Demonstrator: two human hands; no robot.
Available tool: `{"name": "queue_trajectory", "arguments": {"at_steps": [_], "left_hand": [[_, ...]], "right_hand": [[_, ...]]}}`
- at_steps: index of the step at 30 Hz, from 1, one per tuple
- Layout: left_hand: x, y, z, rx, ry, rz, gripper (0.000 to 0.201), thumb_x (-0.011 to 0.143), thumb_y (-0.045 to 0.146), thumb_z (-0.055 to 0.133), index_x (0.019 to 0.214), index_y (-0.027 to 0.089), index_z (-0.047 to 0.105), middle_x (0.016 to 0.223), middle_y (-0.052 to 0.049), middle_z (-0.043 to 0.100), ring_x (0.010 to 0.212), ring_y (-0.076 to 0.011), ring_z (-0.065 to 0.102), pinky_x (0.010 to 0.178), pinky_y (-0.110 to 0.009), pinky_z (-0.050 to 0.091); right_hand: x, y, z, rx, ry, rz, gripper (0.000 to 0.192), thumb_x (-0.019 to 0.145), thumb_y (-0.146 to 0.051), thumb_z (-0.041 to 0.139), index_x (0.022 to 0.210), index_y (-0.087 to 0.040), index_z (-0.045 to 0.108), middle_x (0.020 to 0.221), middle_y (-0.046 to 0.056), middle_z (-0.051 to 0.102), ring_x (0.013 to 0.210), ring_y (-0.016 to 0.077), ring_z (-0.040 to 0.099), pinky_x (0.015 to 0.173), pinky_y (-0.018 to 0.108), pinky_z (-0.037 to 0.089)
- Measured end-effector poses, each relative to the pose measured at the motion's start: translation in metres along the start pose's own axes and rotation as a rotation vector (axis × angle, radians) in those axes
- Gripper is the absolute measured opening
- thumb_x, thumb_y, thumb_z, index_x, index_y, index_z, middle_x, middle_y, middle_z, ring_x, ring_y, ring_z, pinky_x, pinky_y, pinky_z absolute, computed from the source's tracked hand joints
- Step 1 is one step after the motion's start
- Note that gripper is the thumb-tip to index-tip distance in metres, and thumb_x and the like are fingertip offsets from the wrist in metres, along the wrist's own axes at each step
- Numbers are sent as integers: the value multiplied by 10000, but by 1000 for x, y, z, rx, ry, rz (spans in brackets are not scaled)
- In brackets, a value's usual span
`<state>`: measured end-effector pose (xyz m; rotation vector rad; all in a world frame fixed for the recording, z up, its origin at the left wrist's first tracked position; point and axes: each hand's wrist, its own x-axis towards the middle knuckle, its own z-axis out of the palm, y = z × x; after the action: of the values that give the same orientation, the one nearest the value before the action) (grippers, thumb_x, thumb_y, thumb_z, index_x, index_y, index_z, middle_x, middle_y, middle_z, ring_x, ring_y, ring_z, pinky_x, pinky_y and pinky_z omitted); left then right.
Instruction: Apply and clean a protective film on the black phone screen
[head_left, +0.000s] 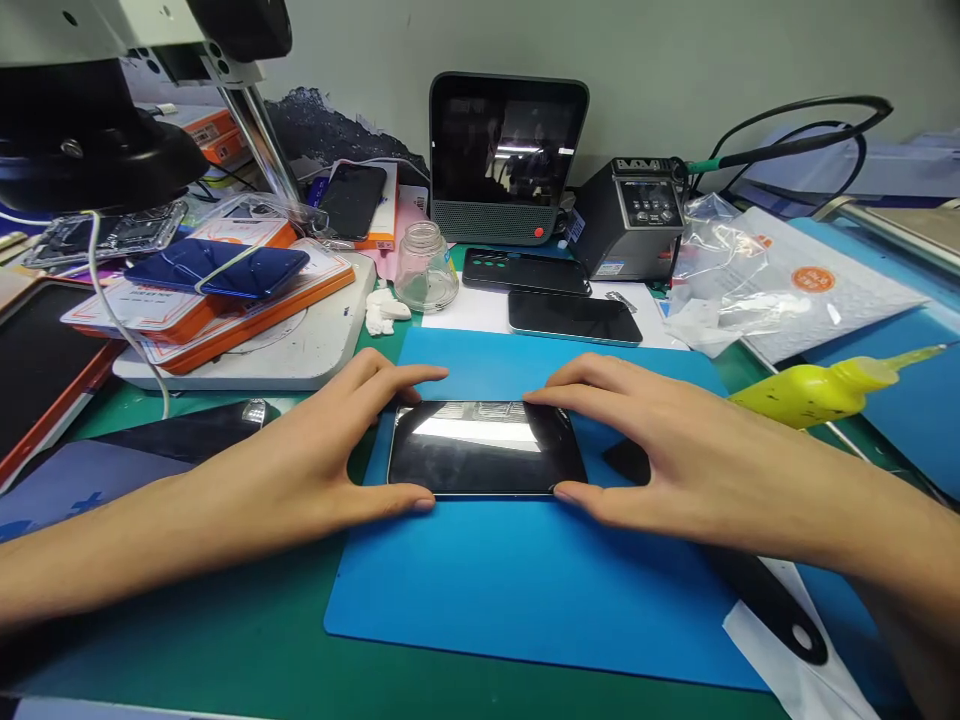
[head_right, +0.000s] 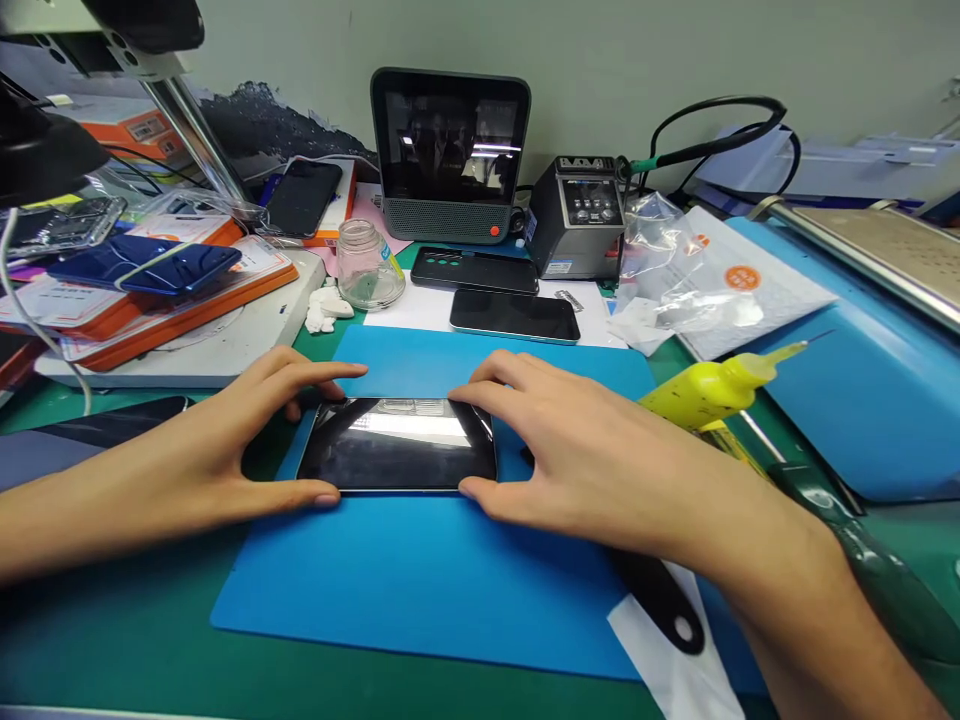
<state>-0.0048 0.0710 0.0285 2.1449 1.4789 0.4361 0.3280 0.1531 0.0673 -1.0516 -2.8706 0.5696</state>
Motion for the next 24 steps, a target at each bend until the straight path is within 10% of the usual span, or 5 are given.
{"name": "queue_trajectory", "arguments": {"at_steps": [24], "left_hand": [[0, 2, -1, -34, -24, -60, 765, 976, 741, 739, 1640, 509, 437, 1415, -21, 528, 1136, -251, 662, 1024, -408, 606]], "right_hand": [[-2, 3, 2, -10, 19, -30, 593, 972, -637, 736, 1491, -352, 699, 1435, 72, 707, 1128, 317, 765, 873, 457, 651]]}}
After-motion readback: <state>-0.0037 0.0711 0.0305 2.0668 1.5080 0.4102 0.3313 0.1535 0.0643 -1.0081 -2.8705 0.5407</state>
